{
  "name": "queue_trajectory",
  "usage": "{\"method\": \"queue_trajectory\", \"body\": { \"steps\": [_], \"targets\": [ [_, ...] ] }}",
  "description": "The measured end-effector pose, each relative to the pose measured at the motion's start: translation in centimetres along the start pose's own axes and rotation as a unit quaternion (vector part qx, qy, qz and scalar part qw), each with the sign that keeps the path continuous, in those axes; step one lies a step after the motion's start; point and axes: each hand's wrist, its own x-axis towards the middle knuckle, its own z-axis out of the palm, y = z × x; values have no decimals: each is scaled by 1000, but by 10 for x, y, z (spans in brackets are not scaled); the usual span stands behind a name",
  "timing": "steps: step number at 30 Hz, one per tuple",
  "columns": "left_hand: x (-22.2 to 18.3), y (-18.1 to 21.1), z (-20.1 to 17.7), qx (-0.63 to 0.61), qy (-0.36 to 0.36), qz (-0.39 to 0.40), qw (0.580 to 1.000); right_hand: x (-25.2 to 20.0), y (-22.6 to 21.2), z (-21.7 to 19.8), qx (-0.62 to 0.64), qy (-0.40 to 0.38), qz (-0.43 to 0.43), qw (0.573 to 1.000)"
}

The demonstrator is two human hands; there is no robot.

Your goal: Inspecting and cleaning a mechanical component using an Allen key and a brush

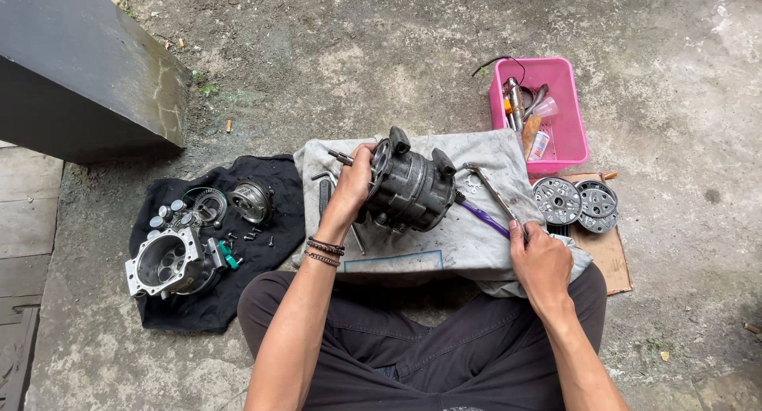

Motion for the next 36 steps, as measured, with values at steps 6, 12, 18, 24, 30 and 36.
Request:
{"method": "queue_trajectory", "body": {
  "steps": [6,12,18,24,30,36],
  "targets": [
    [1,1,5,99,1,-25,995,0,1,0,2,2,-5,1000],
    [15,-10,9,110,15,-26,993,4,5,2,6,1,4,1000],
    [17,-39,-2,59,33,-31,997,1,6,2,9,-4,-1,1000],
    [7,-32,3,1,56,-23,998,3,4,0,14,-4,0,1000],
    [-13,-12,17,-48,75,55,995,-1,1,-1,16,3,-4,1000],
    [-23,13,21,42,52,47,997,1,2,0,23,6,-11,1000]
  ]
}}
